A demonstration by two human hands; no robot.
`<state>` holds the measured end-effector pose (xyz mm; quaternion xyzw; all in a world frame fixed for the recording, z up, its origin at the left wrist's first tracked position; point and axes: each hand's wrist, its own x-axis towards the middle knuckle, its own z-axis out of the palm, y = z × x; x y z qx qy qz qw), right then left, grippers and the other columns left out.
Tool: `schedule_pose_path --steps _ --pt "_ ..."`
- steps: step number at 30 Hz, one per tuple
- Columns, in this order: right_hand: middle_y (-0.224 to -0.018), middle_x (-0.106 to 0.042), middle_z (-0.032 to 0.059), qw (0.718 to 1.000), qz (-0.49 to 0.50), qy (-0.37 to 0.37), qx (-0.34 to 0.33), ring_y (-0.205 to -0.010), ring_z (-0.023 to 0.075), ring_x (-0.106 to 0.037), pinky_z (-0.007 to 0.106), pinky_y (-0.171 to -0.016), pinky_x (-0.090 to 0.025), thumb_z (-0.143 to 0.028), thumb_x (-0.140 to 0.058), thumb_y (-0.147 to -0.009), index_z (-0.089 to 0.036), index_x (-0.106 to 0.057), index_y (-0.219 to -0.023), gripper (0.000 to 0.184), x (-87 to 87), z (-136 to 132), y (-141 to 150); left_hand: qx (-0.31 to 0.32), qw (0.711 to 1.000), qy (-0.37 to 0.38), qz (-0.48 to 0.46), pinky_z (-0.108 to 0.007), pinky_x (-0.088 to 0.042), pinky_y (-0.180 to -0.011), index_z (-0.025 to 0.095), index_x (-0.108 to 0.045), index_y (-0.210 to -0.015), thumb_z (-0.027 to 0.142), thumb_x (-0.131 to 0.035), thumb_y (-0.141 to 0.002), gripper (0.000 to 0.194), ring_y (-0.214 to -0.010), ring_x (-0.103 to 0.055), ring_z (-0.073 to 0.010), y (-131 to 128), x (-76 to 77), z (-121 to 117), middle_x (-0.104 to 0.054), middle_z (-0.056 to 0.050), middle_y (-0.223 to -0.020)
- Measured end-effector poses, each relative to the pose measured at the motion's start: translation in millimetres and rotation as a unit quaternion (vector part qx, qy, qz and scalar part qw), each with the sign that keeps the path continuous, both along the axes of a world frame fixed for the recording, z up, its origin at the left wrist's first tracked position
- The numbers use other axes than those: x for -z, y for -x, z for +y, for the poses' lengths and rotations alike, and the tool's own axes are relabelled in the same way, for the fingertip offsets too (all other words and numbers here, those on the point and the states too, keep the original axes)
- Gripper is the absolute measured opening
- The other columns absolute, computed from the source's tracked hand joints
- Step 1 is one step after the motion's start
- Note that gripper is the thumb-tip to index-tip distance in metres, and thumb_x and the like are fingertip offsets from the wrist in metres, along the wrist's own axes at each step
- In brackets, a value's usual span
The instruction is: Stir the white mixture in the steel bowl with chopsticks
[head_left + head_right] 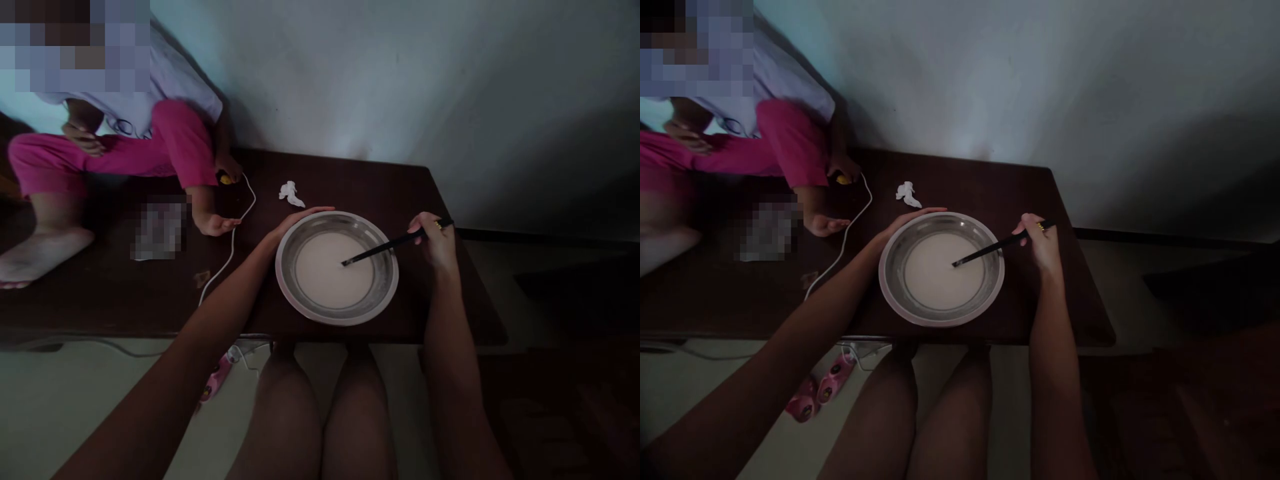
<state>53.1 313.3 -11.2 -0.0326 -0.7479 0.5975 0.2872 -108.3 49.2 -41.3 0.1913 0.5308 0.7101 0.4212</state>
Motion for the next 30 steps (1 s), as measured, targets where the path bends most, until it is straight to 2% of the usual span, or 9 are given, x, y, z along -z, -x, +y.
schedule_pose_path --steps 2,4,9,14,17,20,25,27,30 --pt "-0.055 -0.057 -0.0012 0.998 -0.028 -0.011 -0.048 -0.045 0.0081 -0.045 0.024 -0.047 -0.035 -0.051 -0.058 -0.081 -0.019 -0.063 -0.057 0.040 0.3 -1 0 0.000 1.000 0.000 -0.004 -0.032 -0.042 -0.096 0.019 -0.061 -0.120 0.028 -0.051 -0.084 0.039 -0.103 -0.060 -0.0204 1 0.9 1 -0.068 -0.006 -0.107" --pt "-0.054 -0.055 -0.0017 0.997 -0.046 -0.029 -0.064 -0.049 0.0092 -0.048 0.025 -0.051 -0.038 -0.052 -0.058 -0.081 -0.019 -0.064 -0.061 0.038 0.8 -3 0 0.004 1.000 0.000 -0.023 -0.032 -0.041 -0.096 0.017 -0.061 -0.120 0.027 -0.047 -0.084 0.040 -0.103 -0.060 -0.0204 2 1.2 2 -0.069 -0.007 -0.106" --pt "-0.054 -0.057 -0.0011 1.000 -0.007 -0.005 0.022 -0.044 0.0082 -0.044 0.024 -0.046 -0.036 -0.053 -0.057 -0.080 -0.019 -0.062 -0.058 0.041 -0.8 -1 0 0.014 0.996 0.007 -0.083 -0.034 -0.043 -0.093 0.014 -0.062 -0.118 0.031 -0.043 -0.085 0.041 -0.098 -0.063 -0.0202 4 0.6 5 -0.071 -0.008 -0.098" --pt "-0.052 -0.054 -0.0017 0.998 -0.035 -0.015 -0.049 -0.045 0.0084 -0.046 0.024 -0.046 -0.036 -0.051 -0.058 -0.080 -0.019 -0.063 -0.058 0.039 -1.4 -2 0 0.000 0.996 0.020 -0.082 -0.033 -0.044 -0.093 0.016 -0.063 -0.116 0.027 -0.043 -0.083 0.041 -0.098 -0.062 -0.0214 3 -1.6 5 -0.071 -0.006 -0.096" --pt "-0.050 -0.053 -0.0023 1.000 -0.010 -0.025 -0.001 -0.046 0.0087 -0.046 0.024 -0.049 -0.037 -0.049 -0.058 -0.082 -0.020 -0.065 -0.061 0.037 -1.0 -1 2 0.001 0.998 0.008 -0.068 -0.034 -0.042 -0.096 0.016 -0.063 -0.117 0.023 -0.043 -0.081 0.042 -0.102 -0.061 -0.0221 0 -3.9 4 -0.070 -0.007 -0.100" --pt "-0.052 -0.054 -0.0016 0.999 0.012 -0.009 0.038 -0.043 0.0083 -0.043 0.024 -0.044 -0.033 -0.052 -0.056 -0.082 -0.020 -0.061 -0.056 0.041 -1.5 1 1 -0.005 0.999 -0.007 -0.039 -0.035 -0.040 -0.099 0.015 -0.062 -0.118 0.023 -0.046 -0.082 0.040 -0.107 -0.059 -0.0225 -5 -8.0 2 -0.067 -0.007 -0.110" --pt "-0.052 -0.054 -0.0020 0.998 -0.036 -0.030 -0.042 -0.047 0.0091 -0.047 0.025 -0.049 -0.038 -0.052 -0.057 -0.081 -0.020 -0.064 -0.059 0.039 -1.1 -3 0 -0.008 1.000 -0.004 -0.004 -0.032 -0.038 -0.101 0.016 -0.063 -0.116 0.021 -0.053 -0.082 0.036 -0.113 -0.056 -0.0215 -9 -12.0 1 -0.065 -0.007 -0.117" --pt "-0.050 -0.053 -0.0024 0.999 -0.021 -0.035 -0.013 -0.048 0.0094 -0.048 0.025 -0.051 -0.039 -0.050 -0.058 -0.081 -0.020 -0.065 -0.062 0.037 -0.7 -2 1 0.002 1.000 -0.009 -0.021 -0.033 -0.038 -0.100 0.015 -0.063 -0.116 0.022 -0.050 -0.083 0.036 -0.112 -0.056 -0.0219 -7 -11.5 2 -0.067 -0.008 -0.113" --pt "-0.051 -0.055 -0.0016 0.999 0.011 -0.011 0.040 -0.044 0.0086 -0.044 0.025 -0.047 -0.035 -0.051 -0.057 -0.081 -0.020 -0.063 -0.058 0.039 -0.7 1 0 0.015 0.999 -0.005 -0.052 -0.034 -0.039 -0.099 0.013 -0.062 -0.118 0.025 -0.042 -0.086 0.039 -0.108 -0.059 -0.0220 -3 -9.3 5 -0.069 -0.009 -0.105"
